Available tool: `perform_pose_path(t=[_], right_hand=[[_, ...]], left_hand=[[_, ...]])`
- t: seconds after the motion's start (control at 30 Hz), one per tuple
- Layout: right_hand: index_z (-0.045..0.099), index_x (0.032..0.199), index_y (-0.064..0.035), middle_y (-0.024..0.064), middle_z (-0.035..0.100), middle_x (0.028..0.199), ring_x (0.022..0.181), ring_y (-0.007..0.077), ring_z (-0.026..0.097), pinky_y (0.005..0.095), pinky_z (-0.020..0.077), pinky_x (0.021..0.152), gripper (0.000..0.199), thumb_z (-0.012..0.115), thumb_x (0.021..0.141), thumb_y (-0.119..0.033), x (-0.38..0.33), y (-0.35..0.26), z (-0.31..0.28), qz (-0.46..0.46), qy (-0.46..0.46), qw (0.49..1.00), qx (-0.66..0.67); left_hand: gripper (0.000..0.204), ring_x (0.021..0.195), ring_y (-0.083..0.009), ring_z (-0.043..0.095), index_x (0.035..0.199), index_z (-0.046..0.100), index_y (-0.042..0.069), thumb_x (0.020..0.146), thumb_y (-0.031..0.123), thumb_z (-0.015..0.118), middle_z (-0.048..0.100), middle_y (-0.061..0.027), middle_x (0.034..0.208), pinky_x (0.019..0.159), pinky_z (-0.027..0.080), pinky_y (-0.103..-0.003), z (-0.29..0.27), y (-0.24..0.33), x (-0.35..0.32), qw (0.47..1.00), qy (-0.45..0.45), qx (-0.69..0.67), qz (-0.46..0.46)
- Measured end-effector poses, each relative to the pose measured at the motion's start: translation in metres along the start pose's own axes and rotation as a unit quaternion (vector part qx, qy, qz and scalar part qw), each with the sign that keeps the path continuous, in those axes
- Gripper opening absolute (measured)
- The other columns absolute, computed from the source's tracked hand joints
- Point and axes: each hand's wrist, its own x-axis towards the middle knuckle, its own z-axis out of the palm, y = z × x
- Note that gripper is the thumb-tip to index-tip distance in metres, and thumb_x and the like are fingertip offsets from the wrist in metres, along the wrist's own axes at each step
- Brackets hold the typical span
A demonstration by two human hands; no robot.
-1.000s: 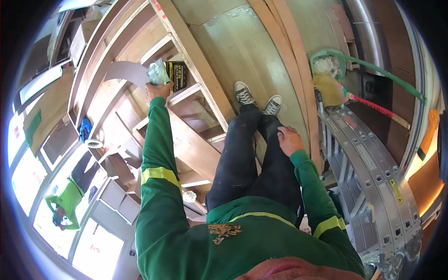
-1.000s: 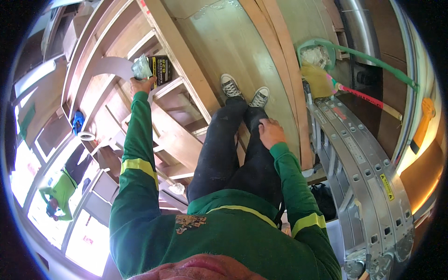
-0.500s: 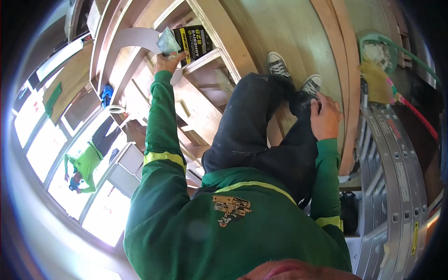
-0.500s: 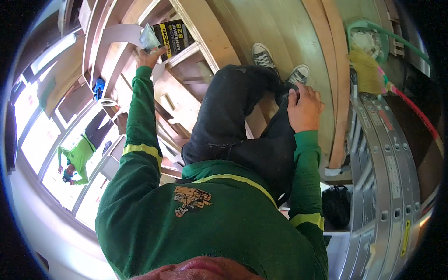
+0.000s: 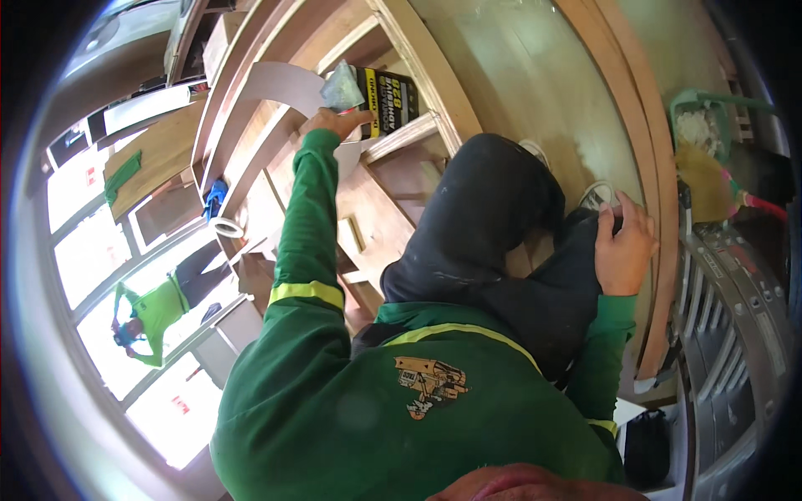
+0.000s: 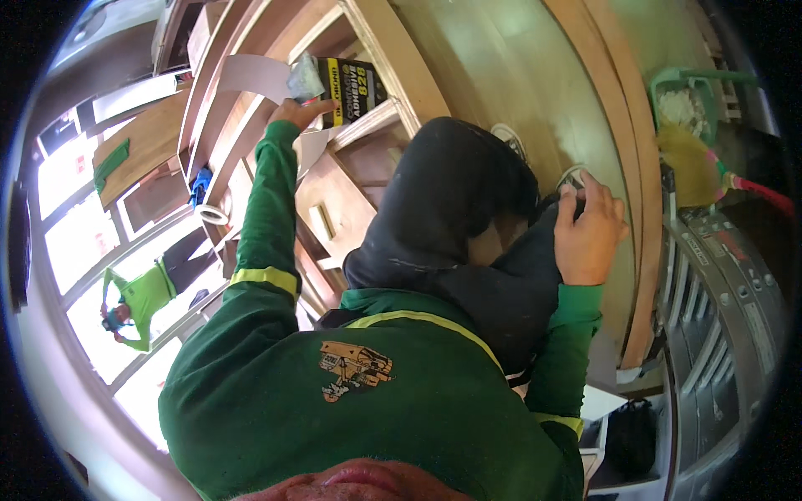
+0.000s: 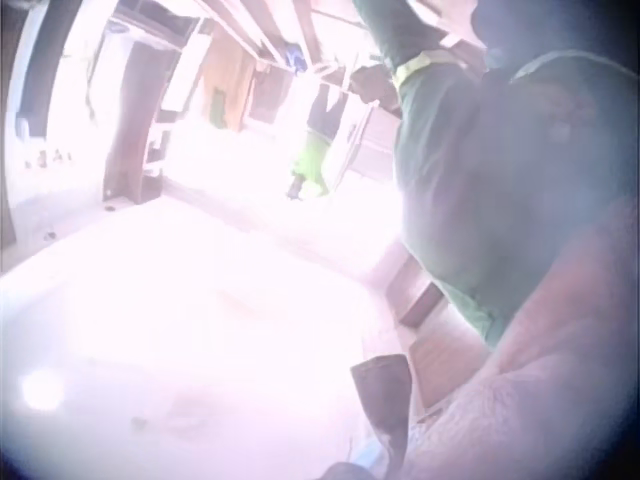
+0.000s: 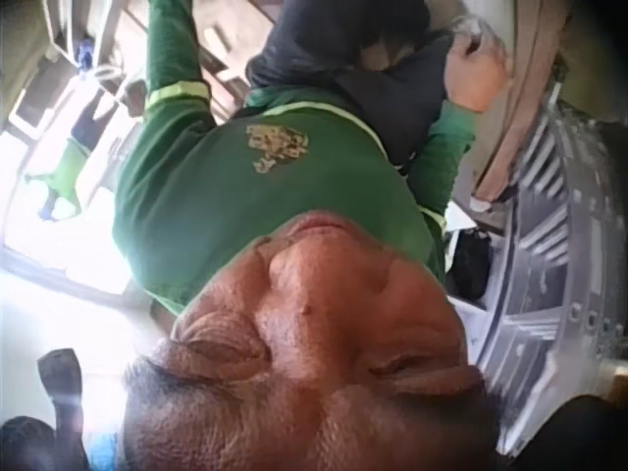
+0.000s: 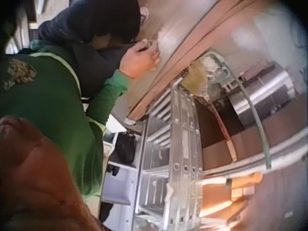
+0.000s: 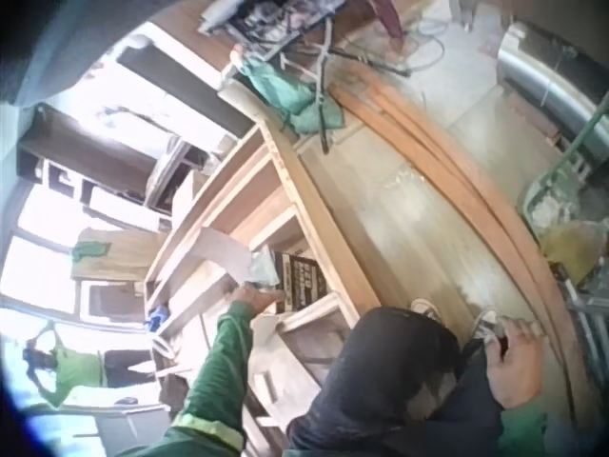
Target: The person positions curved wooden panels onto a frame and uses a wooden block to press a panel into place before applying adhesive to other pieces.
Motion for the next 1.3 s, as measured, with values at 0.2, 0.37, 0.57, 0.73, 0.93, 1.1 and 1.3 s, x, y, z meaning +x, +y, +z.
perform_pose_path(t=[0.2,0.37,0.57,0.73,0.93,1.1,1.3], right_hand=[[0.068,0.12,-0.0038,0.0142,0.07,0.098,0.097,0.0348,0.063,0.0459,0.0474,0.087,0.033,0.06,0.097,-0.026,-0.028,0.011,-0.006,0.057,0.041,0.994,0.089],[0.066,0.122,-0.0022,0.0193,0.071,0.104,0.103,0.0373,0.064,0.0465,0.0483,0.091,0.035,0.059,0.097,-0.025,-0.029,0.012,-0.01,0.015,0.079,0.995,-0.057],[0.066,0.121,-0.002,0.0235,0.067,0.115,0.108,0.0408,0.062,0.0479,0.0473,0.096,0.034,0.059,0.095,-0.023,0.009,-0.103,0.035,-0.145,0.015,0.988,0.052],[0.06,0.125,-0.0038,0.0183,0.065,0.113,0.109,0.0379,0.059,0.0481,0.0475,0.095,0.037,0.063,0.093,-0.023,0.048,-0.271,0.095,-0.38,-0.05,0.921,0.069],[0.06,0.125,-0.0016,0.0172,0.065,0.107,0.104,0.035,0.061,0.0455,0.0482,0.093,0.039,0.065,0.091,-0.019,0.03,-0.322,0.123,-0.366,-0.102,0.913,0.152],[0.059,0.129,0.0002,0.0149,0.067,0.106,0.099,0.0256,0.065,0.0362,0.051,0.089,0.04,0.065,0.093,-0.017,0.006,-0.253,0.12,-0.264,-0.113,0.929,0.232],[0.056,0.135,0.0013,0.0126,0.065,0.104,0.095,0.021,0.063,0.0323,0.0508,0.086,0.044,0.065,0.096,-0.018,-0.041,-0.183,0.072,-0.141,-0.039,0.948,0.284]], left_hand=[[0.131,0.13,-0.041,0.055,0.134,0.055,-0.012,0.056,0.093,0.065,0.06,-0.0334,0.131,0.109,0.042,-0.043,-0.022,-0.014,-0.003,0.984,0.021,-0.162,0.07],[0.125,0.13,-0.0408,0.054,0.143,0.043,-0.012,0.072,0.09,0.056,0.058,-0.034,0.133,0.108,0.042,-0.043,0.001,-0.084,-0.027,0.878,0.227,-0.411,0.093],[0.075,0.107,-0.0357,0.066,0.131,0.061,0.001,0.094,0.066,0.054,0.069,-0.0246,0.116,0.094,0.049,-0.042,0.076,-0.116,0.003,0.779,0.115,-0.605,0.122],[0.056,0.1,-0.0294,0.069,0.111,0.073,0.003,0.094,0.055,0.061,0.073,-0.0197,0.101,0.089,0.051,-0.039,0.094,-0.087,0.029,0.77,0.131,-0.605,0.156],[0.044,0.078,-0.0169,0.067,0.1,0.076,0.003,0.084,0.043,0.079,0.074,-0.009,0.086,0.075,0.054,-0.033,0.062,-0.043,0.061,0.74,0.071,-0.647,0.168],[0.033,0.069,-0.0114,0.064,0.094,0.074,0.004,0.081,0.033,0.084,0.068,-0.003,0.076,0.061,0.054,-0.029,0.043,-0.034,0.069,0.719,0.009,-0.674,0.171],[0.023,0.068,-0.0215,0.066,0.088,0.069,0.004,0.089,0.027,0.074,0.071,-0.0084,0.083,0.062,0.055,-0.036,-0.018,-0.047,0.019,0.698,0.163,-0.645,0.265]])
